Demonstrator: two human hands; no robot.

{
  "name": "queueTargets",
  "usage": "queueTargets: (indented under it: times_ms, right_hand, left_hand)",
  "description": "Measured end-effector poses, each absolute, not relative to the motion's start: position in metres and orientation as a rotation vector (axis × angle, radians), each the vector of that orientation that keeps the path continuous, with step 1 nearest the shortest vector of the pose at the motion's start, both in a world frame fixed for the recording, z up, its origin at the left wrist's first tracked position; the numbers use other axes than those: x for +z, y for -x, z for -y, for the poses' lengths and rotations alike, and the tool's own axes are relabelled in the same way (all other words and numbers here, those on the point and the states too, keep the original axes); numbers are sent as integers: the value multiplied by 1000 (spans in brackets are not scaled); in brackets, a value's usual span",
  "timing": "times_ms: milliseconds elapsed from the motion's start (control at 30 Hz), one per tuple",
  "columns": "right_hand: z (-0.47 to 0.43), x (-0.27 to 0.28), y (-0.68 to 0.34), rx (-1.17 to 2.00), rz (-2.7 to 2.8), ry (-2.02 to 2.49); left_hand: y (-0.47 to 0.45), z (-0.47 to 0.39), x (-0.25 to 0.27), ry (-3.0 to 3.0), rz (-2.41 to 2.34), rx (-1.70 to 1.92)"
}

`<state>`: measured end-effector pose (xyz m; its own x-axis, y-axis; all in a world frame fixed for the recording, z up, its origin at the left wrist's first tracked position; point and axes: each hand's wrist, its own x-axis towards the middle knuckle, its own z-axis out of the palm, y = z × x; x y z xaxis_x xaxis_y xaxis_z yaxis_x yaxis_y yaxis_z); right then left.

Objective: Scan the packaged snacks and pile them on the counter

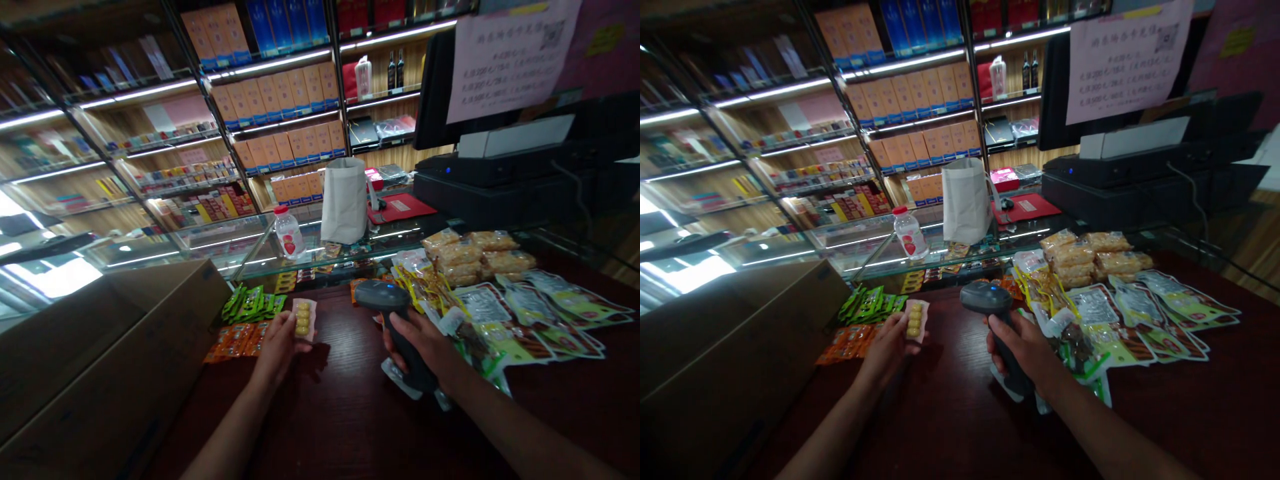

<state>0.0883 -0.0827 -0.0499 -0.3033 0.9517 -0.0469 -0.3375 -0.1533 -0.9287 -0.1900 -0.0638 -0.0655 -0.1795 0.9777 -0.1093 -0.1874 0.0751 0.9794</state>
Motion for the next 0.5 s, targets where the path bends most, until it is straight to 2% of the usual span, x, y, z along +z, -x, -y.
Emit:
queueTargets:
  times_ms: [233,500]
  right_hand:
    - [82,-52,-87,1629,1112,860]
    - [85,-52,-87,1636,1123,871]
  left_hand:
    - [193,62,-54,-547,-999,1283]
    - [193,68,-52,-537,-838,1237]
